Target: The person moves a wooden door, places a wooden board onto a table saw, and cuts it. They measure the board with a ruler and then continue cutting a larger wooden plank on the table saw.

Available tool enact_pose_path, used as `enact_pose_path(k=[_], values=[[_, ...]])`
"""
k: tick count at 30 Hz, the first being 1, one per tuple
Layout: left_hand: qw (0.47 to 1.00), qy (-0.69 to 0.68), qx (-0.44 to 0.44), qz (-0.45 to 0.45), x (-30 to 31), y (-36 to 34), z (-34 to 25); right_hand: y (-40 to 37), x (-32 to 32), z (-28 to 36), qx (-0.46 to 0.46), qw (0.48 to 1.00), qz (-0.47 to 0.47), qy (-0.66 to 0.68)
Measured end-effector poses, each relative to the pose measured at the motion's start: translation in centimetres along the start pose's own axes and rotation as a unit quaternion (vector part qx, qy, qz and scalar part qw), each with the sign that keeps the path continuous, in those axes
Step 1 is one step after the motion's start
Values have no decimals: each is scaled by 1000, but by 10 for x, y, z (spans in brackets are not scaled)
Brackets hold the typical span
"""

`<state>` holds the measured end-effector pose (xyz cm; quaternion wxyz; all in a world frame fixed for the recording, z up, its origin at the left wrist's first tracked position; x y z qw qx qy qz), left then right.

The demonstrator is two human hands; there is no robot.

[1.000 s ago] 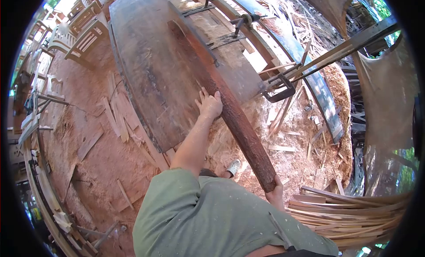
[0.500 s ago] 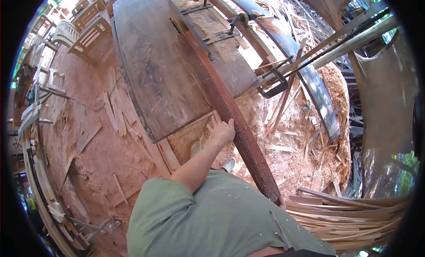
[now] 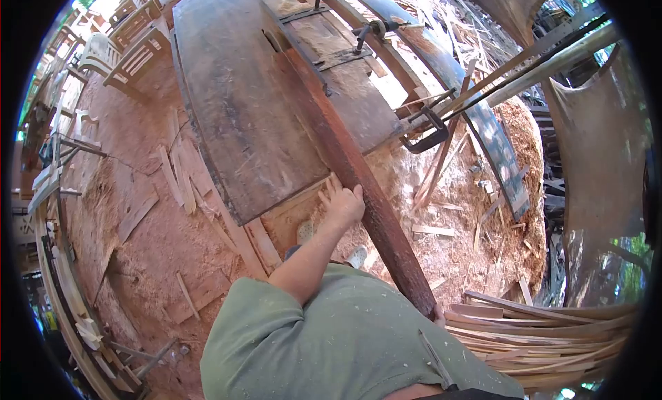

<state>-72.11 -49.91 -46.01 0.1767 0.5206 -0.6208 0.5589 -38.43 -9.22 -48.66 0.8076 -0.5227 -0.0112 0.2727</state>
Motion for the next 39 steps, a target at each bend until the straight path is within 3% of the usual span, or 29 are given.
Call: enact_pose_path(k=[6, 9, 11, 15, 21, 39], values=[[999, -12, 22, -25, 34, 38, 17, -30, -85, -14, -2, 999, 22, -37], [1000, -11, 23, -12, 30, 45, 23, -17, -77, -21, -15, 999, 21, 21], [995, -49, 48, -72, 43, 60, 30, -1, -82, -27, -11, 999, 33, 12], [993, -64, 73, -67, 74, 95, 46, 34, -103, -47, -22, 999, 23, 17], [995, -49, 73, -48, 92, 119, 56, 34, -143, -58, -32, 996, 76, 32], [991, -66, 109, -31, 116, 145, 69, 50, -178, -75, -57, 993, 87, 57]])
Point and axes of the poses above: each hand's wrist, its own y-axis towards the middle knuckle, its own x-axis out of the back of the hand, z = x × y, the point moved 10 cm from there along y, towards the middle knuckle, and after that the axes turned 15 degrees about y, right-handed, at the moved point
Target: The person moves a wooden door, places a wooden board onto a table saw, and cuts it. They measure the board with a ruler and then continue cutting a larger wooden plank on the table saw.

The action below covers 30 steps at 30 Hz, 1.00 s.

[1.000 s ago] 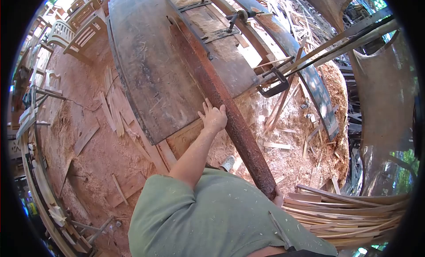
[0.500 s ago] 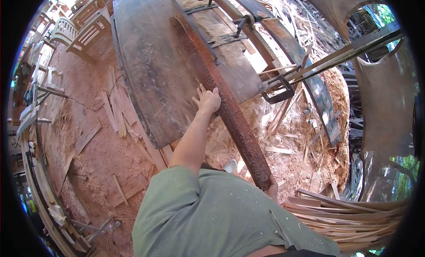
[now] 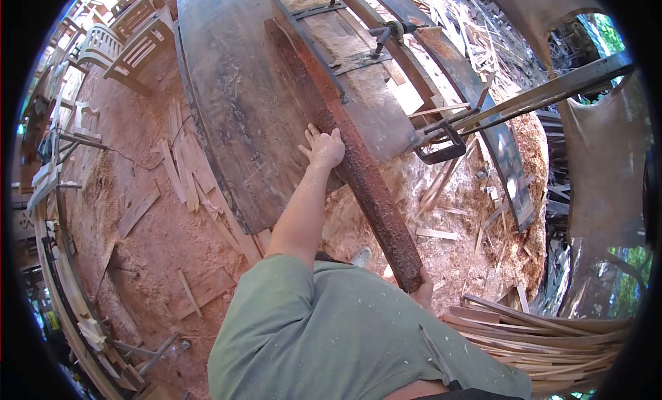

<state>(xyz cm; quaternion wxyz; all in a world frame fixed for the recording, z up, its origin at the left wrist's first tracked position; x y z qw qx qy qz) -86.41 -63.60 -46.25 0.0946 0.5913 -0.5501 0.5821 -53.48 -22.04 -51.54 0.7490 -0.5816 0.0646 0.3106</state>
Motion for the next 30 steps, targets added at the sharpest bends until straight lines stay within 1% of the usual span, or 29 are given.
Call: enact_pose_path(k=[3, 6, 9, 12, 16, 21, 24, 28, 30], values=[[1000, 2, -2, -1, 0, 4, 1, -7, -10, 0, 4, 999, -15, -28], [1000, 6, -3, 3, 3, 6, 0, -11, -19, -2, 4, 999, -24, -23], [1000, 6, -1, 2, 4, 11, 0, -4, -14, -1, 12, 999, -36, -23], [1000, 3, 1, 7, 8, 12, 0, -3, -19, -7, -11, 999, -21, -23], [1000, 2, 4, 10, 12, 15, 0, 3, -17, -7, -1, 999, -27, -23], [1000, -1, 10, 12, 14, 21, 1, 1, -35, -9, -3, 999, 11, -41], [1000, 14, 14, 8, 18, 26, 2, 2, -40, -11, 0, 1000, -7, -30], [1000, 9, 13, 8, 22, 31, 3, 5, -46, -12, 7, 999, -9, -37], [1000, -3, 10, 11, 23, 34, 2, 4, -49, -16, -11, 999, -7, -41]])
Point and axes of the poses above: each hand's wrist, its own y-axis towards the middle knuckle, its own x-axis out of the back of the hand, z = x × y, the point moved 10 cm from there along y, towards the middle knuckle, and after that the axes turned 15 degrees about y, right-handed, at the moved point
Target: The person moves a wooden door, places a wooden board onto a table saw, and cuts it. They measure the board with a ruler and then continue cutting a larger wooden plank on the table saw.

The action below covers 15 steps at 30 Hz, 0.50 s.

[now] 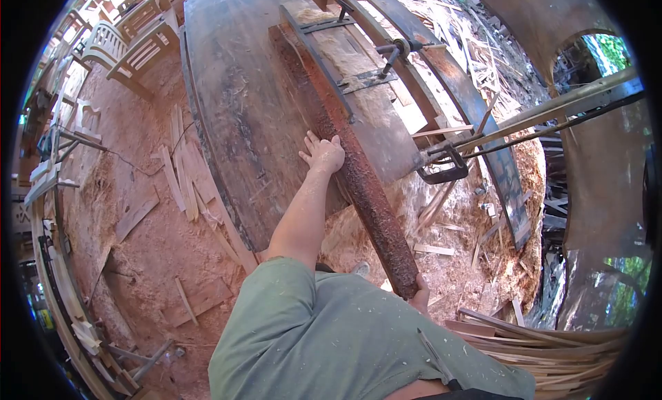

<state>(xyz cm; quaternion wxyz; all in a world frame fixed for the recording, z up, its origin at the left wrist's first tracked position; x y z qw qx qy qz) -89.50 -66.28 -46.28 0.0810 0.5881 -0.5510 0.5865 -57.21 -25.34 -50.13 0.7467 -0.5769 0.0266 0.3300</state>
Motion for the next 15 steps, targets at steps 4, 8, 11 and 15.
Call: enact_pose_path(k=[4, 8, 11, 15], values=[[1000, -8, 3, -2, 6, 4, 0, 5, -5, -1, 14, 1000, 2, -3], [1000, -4, 4, 6, 12, 9, 0, 13, -4, -2, 10, 1000, -10, 3], [1000, -5, 7, 8, 15, 13, 0, 16, -7, -4, 6, 1000, 0, 5], [1000, -7, 12, 1, 18, 20, 1, 8, -27, -7, 12, 1000, 6, 13]])
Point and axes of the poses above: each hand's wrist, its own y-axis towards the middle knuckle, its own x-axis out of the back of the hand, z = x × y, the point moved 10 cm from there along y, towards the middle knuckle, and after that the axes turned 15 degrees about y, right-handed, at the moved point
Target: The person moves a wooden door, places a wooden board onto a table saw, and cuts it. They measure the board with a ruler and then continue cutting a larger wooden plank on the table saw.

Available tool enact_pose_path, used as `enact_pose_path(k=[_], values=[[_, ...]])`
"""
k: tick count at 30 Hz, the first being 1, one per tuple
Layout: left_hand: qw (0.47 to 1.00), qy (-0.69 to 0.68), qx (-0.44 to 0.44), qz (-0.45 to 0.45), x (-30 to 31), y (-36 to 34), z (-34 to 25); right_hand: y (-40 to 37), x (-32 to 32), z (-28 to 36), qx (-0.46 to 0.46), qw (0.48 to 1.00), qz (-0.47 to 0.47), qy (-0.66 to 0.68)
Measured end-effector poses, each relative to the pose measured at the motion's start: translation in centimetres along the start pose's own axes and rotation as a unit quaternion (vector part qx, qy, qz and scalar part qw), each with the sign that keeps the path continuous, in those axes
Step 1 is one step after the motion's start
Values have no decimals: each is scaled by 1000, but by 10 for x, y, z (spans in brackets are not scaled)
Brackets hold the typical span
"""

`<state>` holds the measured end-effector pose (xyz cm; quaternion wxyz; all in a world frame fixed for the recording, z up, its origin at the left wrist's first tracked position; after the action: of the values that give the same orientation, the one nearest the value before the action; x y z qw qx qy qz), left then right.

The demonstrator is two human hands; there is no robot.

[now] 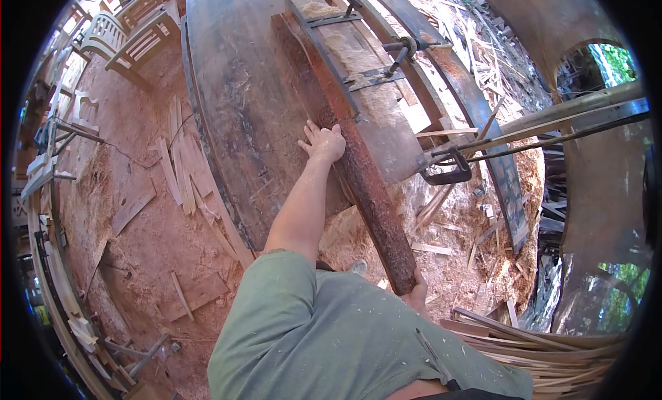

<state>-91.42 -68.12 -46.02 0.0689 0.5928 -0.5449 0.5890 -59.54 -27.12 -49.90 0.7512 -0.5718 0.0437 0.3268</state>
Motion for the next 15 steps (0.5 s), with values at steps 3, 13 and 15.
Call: enact_pose_path(k=[3, 13, 15], values=[[1000, 12, -1, -3, 3, 5, 0, 4, 0, -2, -6, 1000, -4, 1], [1000, -10, -1, -10, 14, 16, 1, 16, -9, -6, 2, 1000, -6, 2], [1000, 1, -1, -6, 17, 18, 0, 14, -14, -7, 1, 1000, -9, 11]])
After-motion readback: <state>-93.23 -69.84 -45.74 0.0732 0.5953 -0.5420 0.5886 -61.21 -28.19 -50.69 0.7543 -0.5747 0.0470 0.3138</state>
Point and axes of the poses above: each hand's wrist, its own y-axis towards the middle knuckle, its own x-axis out of the back of the hand, z = x × y, the point moved 10 cm from there along y, towards the middle knuckle, and after that the axes turned 15 degrees about y, right-handed, at the moved point
